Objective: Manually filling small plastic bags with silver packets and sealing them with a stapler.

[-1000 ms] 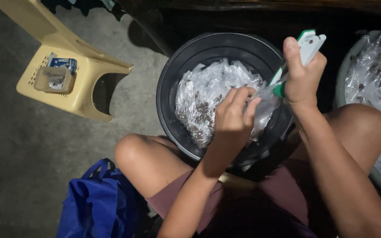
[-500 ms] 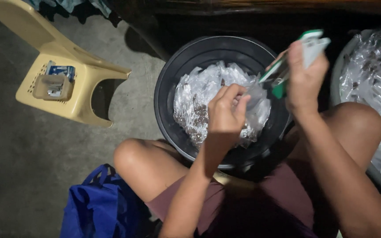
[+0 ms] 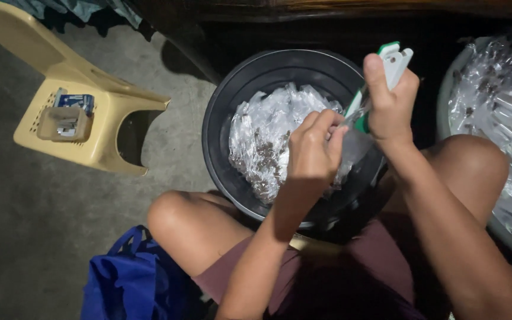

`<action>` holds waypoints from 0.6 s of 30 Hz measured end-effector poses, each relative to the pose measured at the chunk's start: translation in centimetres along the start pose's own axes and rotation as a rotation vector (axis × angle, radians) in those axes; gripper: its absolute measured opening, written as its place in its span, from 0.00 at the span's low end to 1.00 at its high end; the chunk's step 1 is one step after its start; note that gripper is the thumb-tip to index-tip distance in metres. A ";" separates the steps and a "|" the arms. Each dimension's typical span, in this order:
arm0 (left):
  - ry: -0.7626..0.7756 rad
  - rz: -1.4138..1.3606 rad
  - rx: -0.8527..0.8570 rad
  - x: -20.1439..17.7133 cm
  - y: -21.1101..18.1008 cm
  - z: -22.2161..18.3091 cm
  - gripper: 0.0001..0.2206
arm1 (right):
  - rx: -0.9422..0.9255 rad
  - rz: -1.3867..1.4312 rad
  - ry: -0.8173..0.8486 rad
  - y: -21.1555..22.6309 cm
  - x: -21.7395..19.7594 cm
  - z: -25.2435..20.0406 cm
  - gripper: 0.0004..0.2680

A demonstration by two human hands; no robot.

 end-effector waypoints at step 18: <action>-0.043 0.127 -0.113 -0.6 7.2 1.0 0.05 | -0.161 0.349 0.002 1.2 -3.2 -1.9 0.09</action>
Point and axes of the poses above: each hand's wrist, its own z-axis towards the middle knuckle, its own x-axis out of the palm, y = z × x, the point moved 1 cm from there along z, towards the middle knuckle, and after that the axes turned 15 degrees about z, right-handed, at the moved point
